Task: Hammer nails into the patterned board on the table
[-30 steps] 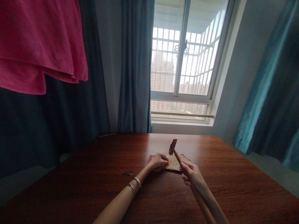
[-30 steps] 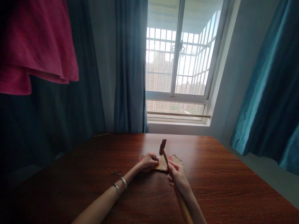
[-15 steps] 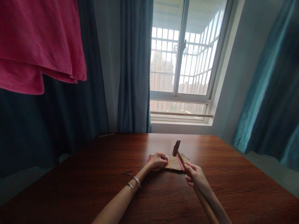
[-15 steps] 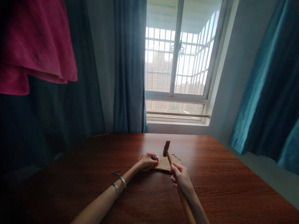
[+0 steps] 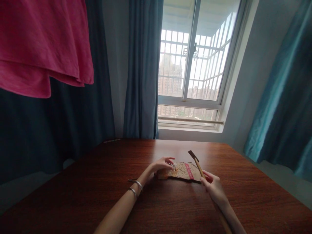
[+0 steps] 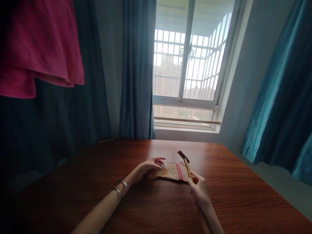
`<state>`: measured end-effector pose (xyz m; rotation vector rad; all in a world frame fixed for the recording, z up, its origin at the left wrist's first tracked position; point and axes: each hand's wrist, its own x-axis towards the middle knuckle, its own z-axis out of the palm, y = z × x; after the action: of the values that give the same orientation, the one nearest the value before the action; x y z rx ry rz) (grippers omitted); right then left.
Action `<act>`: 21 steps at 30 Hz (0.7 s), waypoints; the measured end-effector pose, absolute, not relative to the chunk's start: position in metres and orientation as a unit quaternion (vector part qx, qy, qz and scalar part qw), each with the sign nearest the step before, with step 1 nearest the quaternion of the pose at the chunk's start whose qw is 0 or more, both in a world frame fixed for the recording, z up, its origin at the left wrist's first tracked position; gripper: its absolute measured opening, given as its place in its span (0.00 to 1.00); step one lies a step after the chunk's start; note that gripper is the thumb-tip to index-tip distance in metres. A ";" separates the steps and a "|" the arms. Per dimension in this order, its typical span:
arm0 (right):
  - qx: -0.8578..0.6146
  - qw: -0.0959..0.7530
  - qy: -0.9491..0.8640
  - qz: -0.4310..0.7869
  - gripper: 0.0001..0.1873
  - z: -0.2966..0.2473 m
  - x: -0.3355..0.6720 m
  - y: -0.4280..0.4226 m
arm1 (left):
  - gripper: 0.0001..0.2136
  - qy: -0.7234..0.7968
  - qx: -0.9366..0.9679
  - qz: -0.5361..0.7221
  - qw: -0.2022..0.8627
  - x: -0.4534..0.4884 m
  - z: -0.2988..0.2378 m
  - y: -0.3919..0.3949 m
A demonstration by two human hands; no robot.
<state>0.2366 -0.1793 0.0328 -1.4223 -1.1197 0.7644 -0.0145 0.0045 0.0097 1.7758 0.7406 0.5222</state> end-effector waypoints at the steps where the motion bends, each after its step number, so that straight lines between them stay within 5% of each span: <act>1: -0.617 0.550 -0.478 0.295 0.26 0.030 0.245 -0.179 | 0.33 0.301 0.734 0.216 0.569 -0.019 0.011 0.007; 9: -0.757 0.387 -0.519 0.089 0.21 0.005 0.315 -0.176 | 0.30 0.278 0.701 0.252 0.606 -0.056 0.028 0.033; 14: -0.799 0.230 -0.553 0.041 0.23 0.000 0.335 -0.184 | 0.25 0.341 0.694 0.301 0.559 -0.071 0.040 0.039; 21: -0.818 0.145 -0.556 0.000 0.27 0.001 0.334 -0.194 | 0.23 0.407 0.651 0.383 0.514 -0.081 0.047 0.040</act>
<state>0.3338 -0.1944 0.0013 -2.3577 -1.6020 0.0005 -0.0812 0.0403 0.0473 1.5643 0.9795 0.9210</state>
